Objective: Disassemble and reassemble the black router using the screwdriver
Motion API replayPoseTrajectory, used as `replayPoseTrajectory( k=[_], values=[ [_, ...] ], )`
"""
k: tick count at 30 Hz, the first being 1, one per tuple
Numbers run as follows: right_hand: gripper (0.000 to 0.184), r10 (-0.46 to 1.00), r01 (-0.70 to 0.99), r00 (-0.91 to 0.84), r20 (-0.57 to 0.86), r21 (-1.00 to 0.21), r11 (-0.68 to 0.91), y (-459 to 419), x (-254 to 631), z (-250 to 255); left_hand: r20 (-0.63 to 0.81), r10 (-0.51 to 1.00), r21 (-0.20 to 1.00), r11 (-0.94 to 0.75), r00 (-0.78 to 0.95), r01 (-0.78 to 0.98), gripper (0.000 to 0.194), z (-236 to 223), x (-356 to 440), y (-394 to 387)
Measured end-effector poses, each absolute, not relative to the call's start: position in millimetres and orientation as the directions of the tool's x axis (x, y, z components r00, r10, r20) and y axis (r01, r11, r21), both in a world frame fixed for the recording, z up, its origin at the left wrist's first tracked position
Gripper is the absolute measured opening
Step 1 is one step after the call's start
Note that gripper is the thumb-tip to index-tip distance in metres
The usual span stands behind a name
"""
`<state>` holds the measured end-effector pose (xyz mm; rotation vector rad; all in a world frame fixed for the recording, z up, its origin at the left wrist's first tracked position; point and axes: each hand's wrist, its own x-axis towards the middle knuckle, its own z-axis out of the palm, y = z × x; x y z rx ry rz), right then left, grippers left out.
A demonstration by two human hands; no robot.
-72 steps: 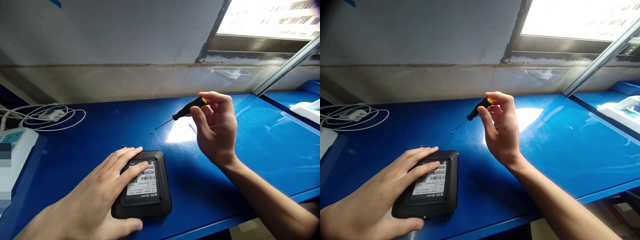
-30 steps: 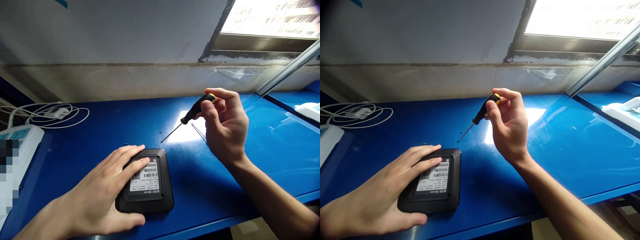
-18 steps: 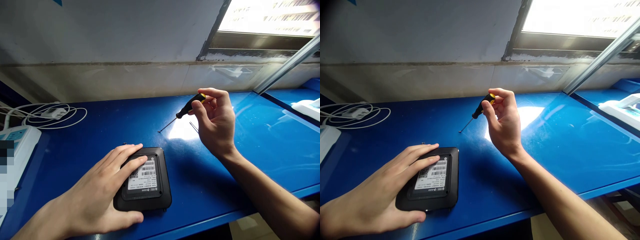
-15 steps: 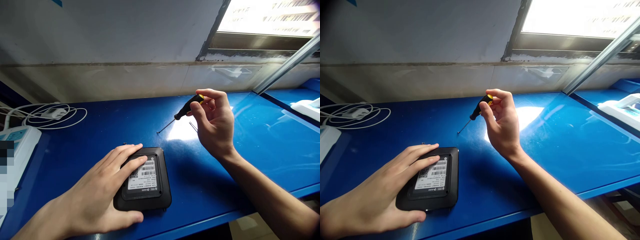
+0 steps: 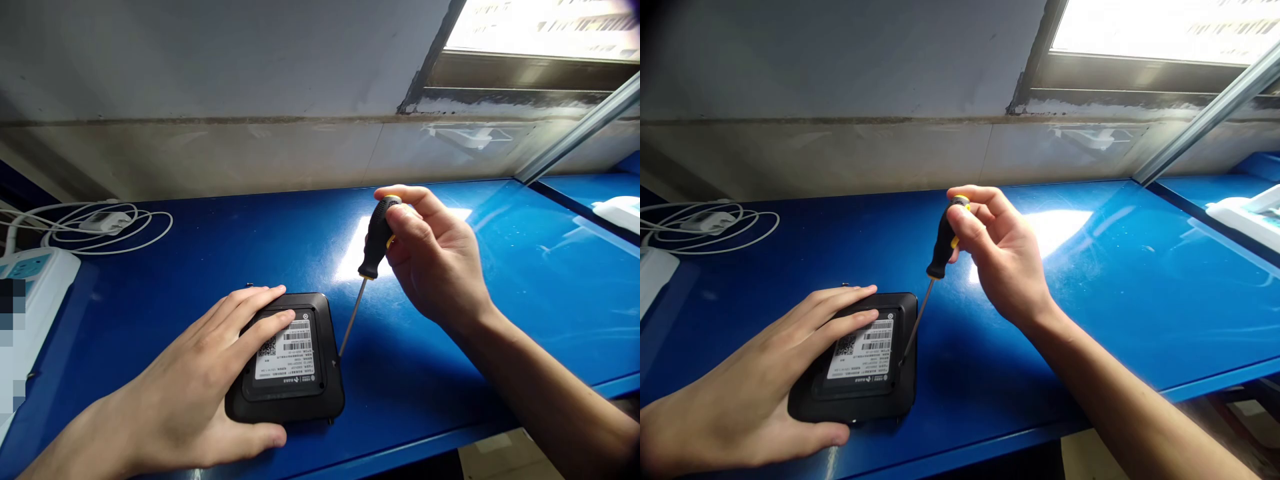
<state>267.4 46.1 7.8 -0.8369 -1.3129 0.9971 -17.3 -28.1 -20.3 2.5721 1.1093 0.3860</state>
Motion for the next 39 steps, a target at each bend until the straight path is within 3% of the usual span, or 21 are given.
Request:
replayPoseTrajectory(
  k=[6,14,20,24,26,29,34,39],
  values=[
    [0.025,0.946,-0.077,-0.123,0.301,-0.953,0.293,38,257,7,0.132,0.753,0.404,-0.635,0.645,0.659,0.101,-20,-15,-29],
    [0.013,0.923,0.052,-0.167,0.347,-0.932,0.360,34,251,7,0.131,0.755,0.403,-0.633,0.643,0.661,0.101,-19,-15,-29],
    [0.014,0.870,0.239,-0.150,0.470,-0.836,0.493,28,254,8,0.124,0.753,0.399,-0.634,0.646,0.663,0.102,-19,-15,-29],
    [0.016,0.709,0.344,0.056,0.703,-0.680,0.647,30,258,8,0.095,0.736,0.402,-0.644,0.670,0.651,0.099,-17,-16,-28],
    [0.016,0.645,0.341,0.149,0.750,-0.651,0.678,33,259,7,0.092,0.741,0.398,-0.640,0.666,0.657,0.097,-16,-15,-29],
    [0.020,0.676,0.288,0.187,0.713,-0.698,0.656,40,259,2,0.108,0.752,0.391,-0.634,0.650,0.668,0.100,-18,-12,-33],
    [0.026,0.820,0.190,0.109,0.562,-0.821,0.538,45,253,-10,0.165,0.718,0.350,-0.684,0.677,0.640,0.106,-32,-5,-38],
    [0.026,0.875,0.076,0.017,0.483,-0.874,0.481,41,240,-14,0.236,0.597,0.325,-0.792,0.767,0.516,0.098,-49,4,-41]
  ],
)
